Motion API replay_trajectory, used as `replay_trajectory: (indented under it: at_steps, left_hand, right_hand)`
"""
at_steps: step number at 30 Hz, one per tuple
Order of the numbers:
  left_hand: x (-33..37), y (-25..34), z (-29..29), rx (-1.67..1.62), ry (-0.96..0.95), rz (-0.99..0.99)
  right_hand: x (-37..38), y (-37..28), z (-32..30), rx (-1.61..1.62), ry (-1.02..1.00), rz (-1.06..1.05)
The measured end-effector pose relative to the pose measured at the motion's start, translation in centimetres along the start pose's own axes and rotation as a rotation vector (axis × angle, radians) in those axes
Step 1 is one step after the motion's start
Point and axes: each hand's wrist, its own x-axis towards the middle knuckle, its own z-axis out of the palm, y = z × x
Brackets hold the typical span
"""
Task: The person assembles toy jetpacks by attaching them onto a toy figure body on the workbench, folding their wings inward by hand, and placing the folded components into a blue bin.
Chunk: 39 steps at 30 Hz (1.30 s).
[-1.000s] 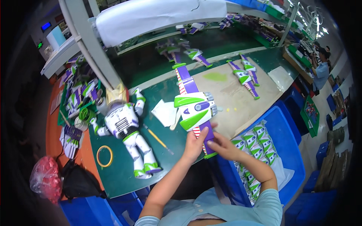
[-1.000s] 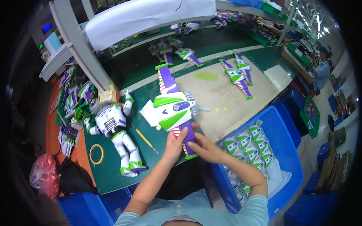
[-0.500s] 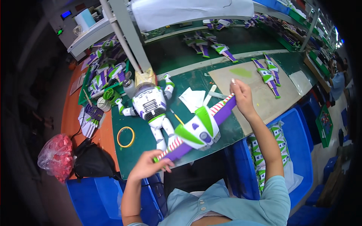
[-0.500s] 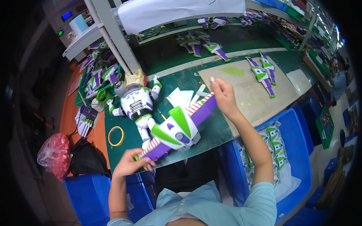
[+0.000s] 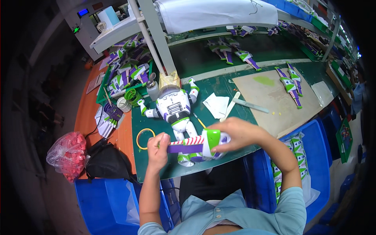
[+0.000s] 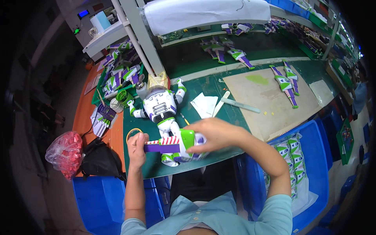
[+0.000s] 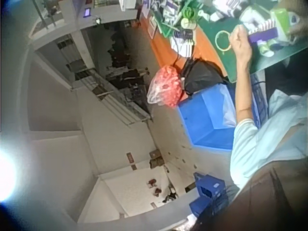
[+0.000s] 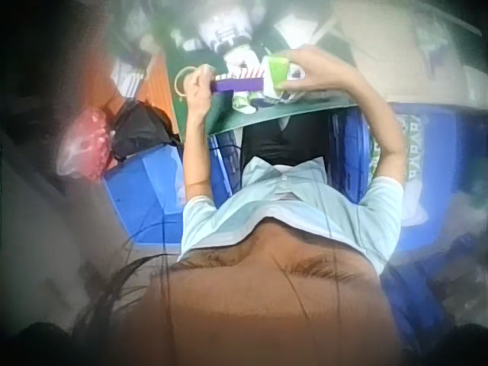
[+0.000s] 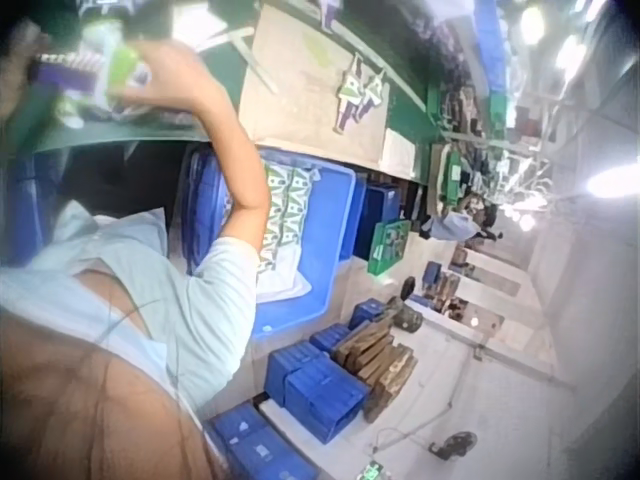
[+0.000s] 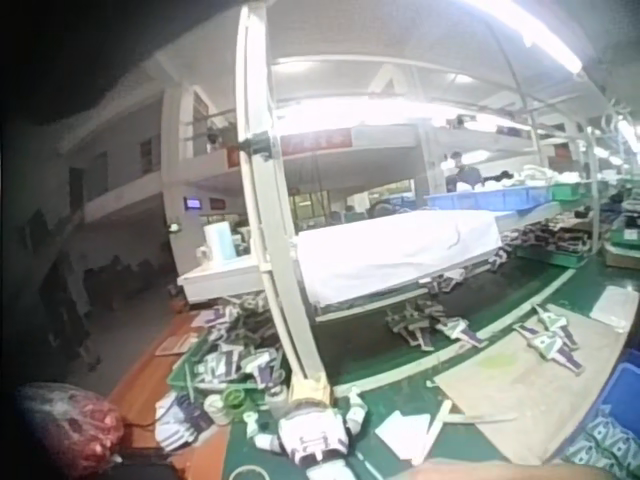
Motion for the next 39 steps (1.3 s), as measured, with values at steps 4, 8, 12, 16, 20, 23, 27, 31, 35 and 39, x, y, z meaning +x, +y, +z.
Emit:
replay_trajectory:
  at_steps: [4,8,12,16,20,23,27,31,35,39]
  left_hand:
    - [-0.8,-1.0,4.5,-0.578,0.075,0.007]
    - [-0.8,0.2,6.3,-0.864,0.042,0.043]
    - [-2.9,-1.8,6.8,-0.963,0.126,-0.103]
    - [-0.5,0.2,4.6,-1.001,0.323,-0.028]
    - [1.8,-4.0,4.5,-0.928,0.662,-0.172]
    - [4.8,-5.8,5.8,-0.833,0.834,-0.15]
    - [4.9,-10.1,4.6,-0.636,0.733,-0.162]
    - [4.8,-12.2,2.8,-0.933,0.798,-0.429]
    - [6.9,-15.3,2.1,-0.802,0.475,-0.477]
    - [7.1,-15.0,2.5,-0.757,0.481,-0.488]
  right_hand:
    - [0.7,-1.9,4.3,0.572,0.329,0.075]
    - [1.5,-1.7,7.3,0.939,0.695,0.174]
    - [4.2,-2.2,6.0,1.325,1.11,0.032]
    - [5.3,-1.5,6.4,0.394,0.553,-0.059]
    - [10.4,1.1,4.6,0.182,0.488,0.191]
    - [16.3,5.1,5.9,0.011,0.724,0.012]
    - [19.0,5.8,5.8,-0.187,0.645,0.025]
    - [18.6,6.7,6.3,-0.247,0.624,-0.003]
    - [20.3,6.5,6.2,-0.316,0.69,0.088]
    - [20.6,8.0,5.9,-0.347,0.698,0.115]
